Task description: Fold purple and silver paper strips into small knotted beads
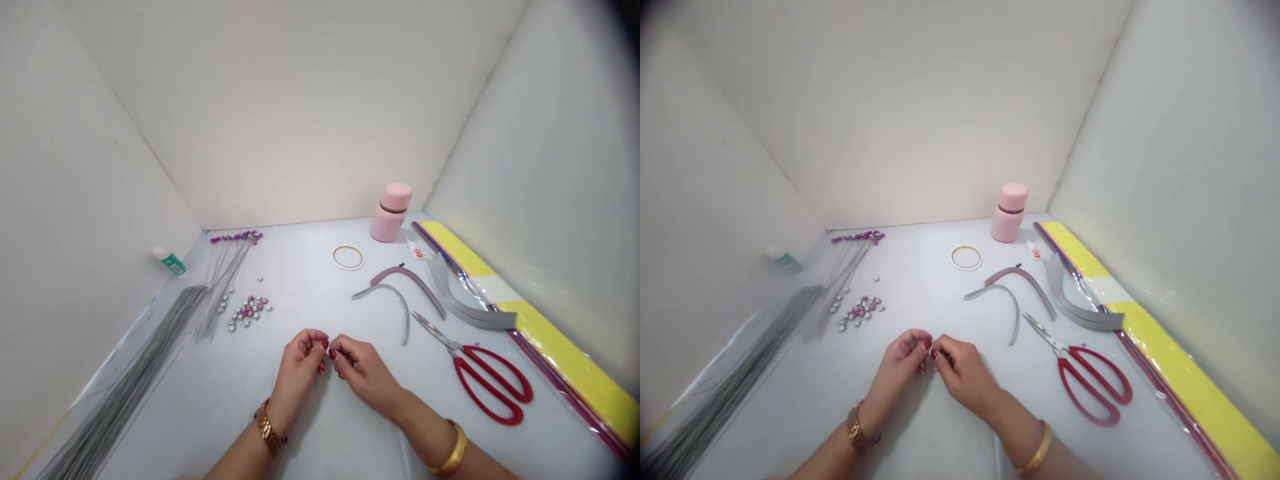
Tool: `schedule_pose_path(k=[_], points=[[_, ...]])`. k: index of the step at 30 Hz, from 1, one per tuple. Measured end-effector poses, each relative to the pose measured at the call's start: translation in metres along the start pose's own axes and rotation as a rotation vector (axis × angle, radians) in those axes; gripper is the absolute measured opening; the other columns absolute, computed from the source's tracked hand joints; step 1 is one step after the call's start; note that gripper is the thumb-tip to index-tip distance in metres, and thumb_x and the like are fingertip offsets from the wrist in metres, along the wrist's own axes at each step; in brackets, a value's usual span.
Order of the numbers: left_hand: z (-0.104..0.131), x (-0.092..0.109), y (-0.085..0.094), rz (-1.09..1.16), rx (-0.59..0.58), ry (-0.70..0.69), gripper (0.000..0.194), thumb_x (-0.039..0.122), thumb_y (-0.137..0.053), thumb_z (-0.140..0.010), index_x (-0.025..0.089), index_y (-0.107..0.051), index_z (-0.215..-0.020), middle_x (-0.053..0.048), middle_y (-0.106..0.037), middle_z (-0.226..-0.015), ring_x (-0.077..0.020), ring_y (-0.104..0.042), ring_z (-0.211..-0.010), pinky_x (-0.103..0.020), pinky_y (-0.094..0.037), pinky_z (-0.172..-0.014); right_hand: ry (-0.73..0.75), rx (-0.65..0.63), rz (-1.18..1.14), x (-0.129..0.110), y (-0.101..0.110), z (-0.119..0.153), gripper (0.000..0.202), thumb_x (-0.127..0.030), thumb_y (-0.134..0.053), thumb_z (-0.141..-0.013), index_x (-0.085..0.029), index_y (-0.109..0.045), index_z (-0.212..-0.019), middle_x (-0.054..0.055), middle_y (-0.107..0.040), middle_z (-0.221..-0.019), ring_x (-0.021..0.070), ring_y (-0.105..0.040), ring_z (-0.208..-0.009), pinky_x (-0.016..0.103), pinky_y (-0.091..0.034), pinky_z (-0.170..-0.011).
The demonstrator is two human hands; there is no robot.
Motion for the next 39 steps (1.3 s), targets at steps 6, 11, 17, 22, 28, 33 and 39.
schedule_pose_path(k=[6,11,17,22,28,33,39], points=[[0.003,0.004,-0.002,0.059,-0.051,0.049,0.025,0.035,-0.055,-0.076,0.011,-0.061,-0.082,0.000,-0.055,-0.056,-0.0095,-0.051,-0.051,-0.021,-0.041,-0.053,-0.096,0.003,-0.119,0.007,-0.002,-0.001,0.018,-0.026,-0.041,-0.085,-0.019,-0.049,-0.070,-0.004,-0.047,-0.055,0.0099,-0.044,-0.048,0.021,-0.035,-0.048],[0.004,0.003,-0.004,0.096,-0.120,0.107,0.028,0.037,-0.054,-0.076,0.011,-0.060,-0.086,-0.002,-0.056,-0.066,-0.0094,-0.051,-0.055,-0.019,-0.042,-0.051,-0.157,0.051,-0.213,0.011,0.001,-0.003,0.018,-0.029,-0.041,-0.085,-0.018,-0.046,-0.071,-0.004,-0.047,-0.057,0.0088,-0.045,-0.047,0.021,-0.037,-0.048],[0.003,0.000,0.000,0.018,-0.098,0.132,0.024,0.036,-0.058,-0.074,0.013,-0.056,-0.070,0.007,-0.039,-0.049,-0.0034,-0.026,-0.038,-0.015,-0.019,-0.036,-0.190,0.072,-0.264,0.013,0.002,-0.003,0.019,-0.032,-0.044,-0.083,-0.018,-0.047,-0.070,-0.006,-0.046,-0.054,0.0089,-0.046,-0.045,0.022,-0.037,-0.047],[0.004,0.003,0.002,-0.031,-0.056,0.095,0.024,0.036,-0.058,-0.074,0.013,-0.055,-0.066,0.006,-0.040,-0.050,-0.0055,-0.031,-0.043,-0.017,-0.025,-0.043,-0.199,0.042,-0.283,0.012,0.001,-0.003,0.020,-0.034,-0.044,-0.083,-0.018,-0.046,-0.070,-0.006,-0.046,-0.054,0.0084,-0.046,-0.045,0.021,-0.038,-0.047],[0.005,0.007,0.002,-0.113,-0.022,0.035,0.023,0.034,-0.054,-0.076,0.014,-0.056,-0.065,0.002,-0.052,-0.057,-0.0109,-0.046,-0.055,-0.020,-0.035,-0.055,-0.160,0.027,-0.231,0.010,0.000,-0.002,0.018,-0.031,-0.042,-0.084,-0.019,-0.047,-0.072,-0.005,-0.045,-0.054,0.0093,-0.045,-0.046,0.022,-0.037,-0.047],[0.004,0.007,0.005,-0.214,0.019,-0.025,0.022,0.034,-0.057,-0.073,0.014,-0.057,-0.063,0.001,-0.054,-0.058,-0.0135,-0.046,-0.058,-0.023,-0.035,-0.057,-0.083,0.059,-0.132,0.008,0.003,0.002,0.015,-0.026,-0.048,-0.081,-0.020,-0.053,-0.068,-0.003,-0.046,-0.057,0.0114,-0.041,-0.053,0.024,-0.033,-0.054],[0.004,0.010,0.004,-0.200,-0.034,-0.016,0.027,0.036,-0.052,-0.077,0.015,-0.054,-0.061,0.005,-0.043,-0.052,-0.0101,-0.038,-0.051,-0.021,-0.030,-0.051,-0.115,0.064,-0.173,0.008,0.003,0.001,0.016,-0.026,-0.045,-0.083,-0.019,-0.050,-0.069,-0.004,-0.046,-0.053,0.0109,-0.043,-0.049,0.023,-0.035,-0.050]])
Point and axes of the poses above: each hand's wrist, its own z-axis away from the middle knuckle, its own y-axis out of the back of the hand, x = y × z, the point moved 5 cm from there along -z, towards the middle knuckle
